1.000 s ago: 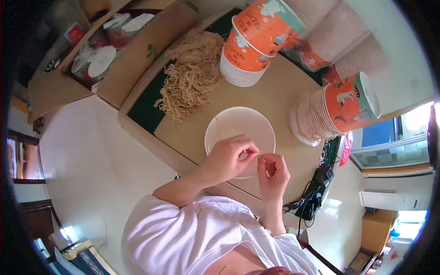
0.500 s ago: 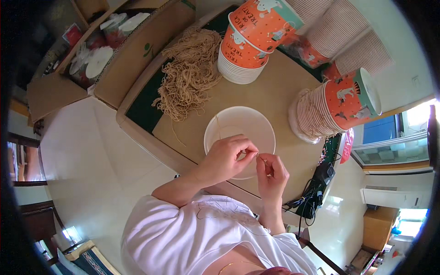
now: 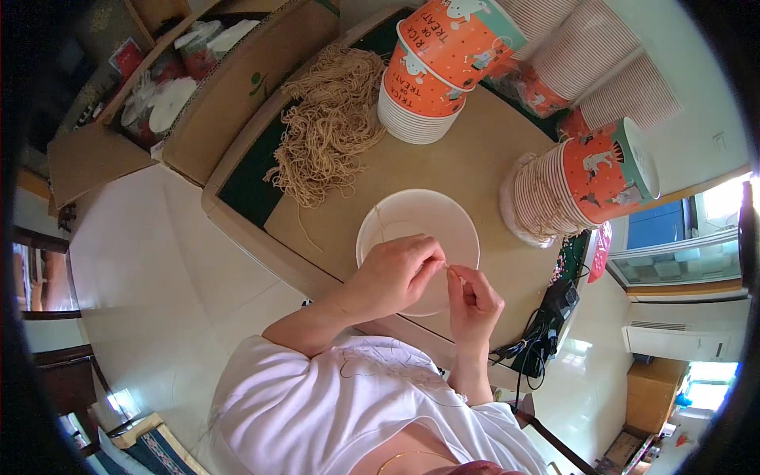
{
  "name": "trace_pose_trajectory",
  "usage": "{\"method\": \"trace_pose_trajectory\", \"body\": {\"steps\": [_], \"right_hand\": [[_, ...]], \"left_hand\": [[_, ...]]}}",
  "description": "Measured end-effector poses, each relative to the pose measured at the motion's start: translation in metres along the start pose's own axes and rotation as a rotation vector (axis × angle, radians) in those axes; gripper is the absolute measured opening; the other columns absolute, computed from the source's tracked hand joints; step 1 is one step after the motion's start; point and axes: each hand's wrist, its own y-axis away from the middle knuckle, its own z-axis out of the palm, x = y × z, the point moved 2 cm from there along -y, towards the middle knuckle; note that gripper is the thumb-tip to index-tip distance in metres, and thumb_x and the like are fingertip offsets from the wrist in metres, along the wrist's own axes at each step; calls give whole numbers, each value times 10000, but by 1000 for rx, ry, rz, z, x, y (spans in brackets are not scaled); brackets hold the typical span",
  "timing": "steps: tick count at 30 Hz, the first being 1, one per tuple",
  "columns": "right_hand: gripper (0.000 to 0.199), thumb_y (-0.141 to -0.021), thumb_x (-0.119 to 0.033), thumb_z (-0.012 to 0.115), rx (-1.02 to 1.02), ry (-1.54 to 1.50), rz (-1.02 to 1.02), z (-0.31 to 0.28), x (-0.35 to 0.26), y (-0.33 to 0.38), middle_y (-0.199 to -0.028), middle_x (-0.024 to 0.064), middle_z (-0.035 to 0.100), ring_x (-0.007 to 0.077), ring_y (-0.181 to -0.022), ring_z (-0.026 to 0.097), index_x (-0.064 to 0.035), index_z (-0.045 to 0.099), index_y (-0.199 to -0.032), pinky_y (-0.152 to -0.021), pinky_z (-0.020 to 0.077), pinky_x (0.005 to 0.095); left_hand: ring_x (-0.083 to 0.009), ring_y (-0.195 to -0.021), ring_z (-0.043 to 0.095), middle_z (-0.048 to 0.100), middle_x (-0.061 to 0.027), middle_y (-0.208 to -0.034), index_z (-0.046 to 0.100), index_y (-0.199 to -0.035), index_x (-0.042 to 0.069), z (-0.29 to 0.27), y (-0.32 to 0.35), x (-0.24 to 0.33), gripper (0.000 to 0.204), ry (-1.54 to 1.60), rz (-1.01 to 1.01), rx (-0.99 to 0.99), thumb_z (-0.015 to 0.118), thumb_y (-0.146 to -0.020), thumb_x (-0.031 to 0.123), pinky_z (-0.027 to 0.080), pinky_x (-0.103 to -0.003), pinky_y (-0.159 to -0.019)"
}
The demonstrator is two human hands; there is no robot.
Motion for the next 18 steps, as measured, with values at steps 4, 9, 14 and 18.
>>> {"method": "trace_pose_trajectory", "body": {"steps": [4,9,14,18], "right_hand": [[73,-808,38,659,-22,15,-80,1,-3,-2,-614,-37,493,0,-508,360,0,670,-870,-447,262,169],[74,-808,38,659,-38,37,-35,-4,-6,-2,-619,-25,509,3,-519,378,5,666,-874,-458,278,163],[93,-816,40,654,-25,15,-111,-8,3,-1,-624,-48,497,-2,-544,381,7,657,-903,-482,277,146],[106,-822,50,649,35,-102,48,-19,2,-4,-674,-56,524,-2,-591,415,11,656,-920,-514,308,141]], "left_hand": [[-290,-699,589,569,-105,-754,530,-844,36,1,1,-1,52,-134,25,32,572,-850,65,464,-386,-610],[-287,-704,587,564,-101,-759,524,-851,38,4,2,-1,55,-172,53,66,576,-841,55,465,-386,-615],[-240,-669,591,583,-86,-773,550,-908,53,5,0,6,126,-28,106,-10,623,-814,16,461,-335,-579],[-214,-693,603,593,-73,-794,584,-904,40,4,2,8,144,-16,32,-37,652,-780,12,475,-320,-597]]}}
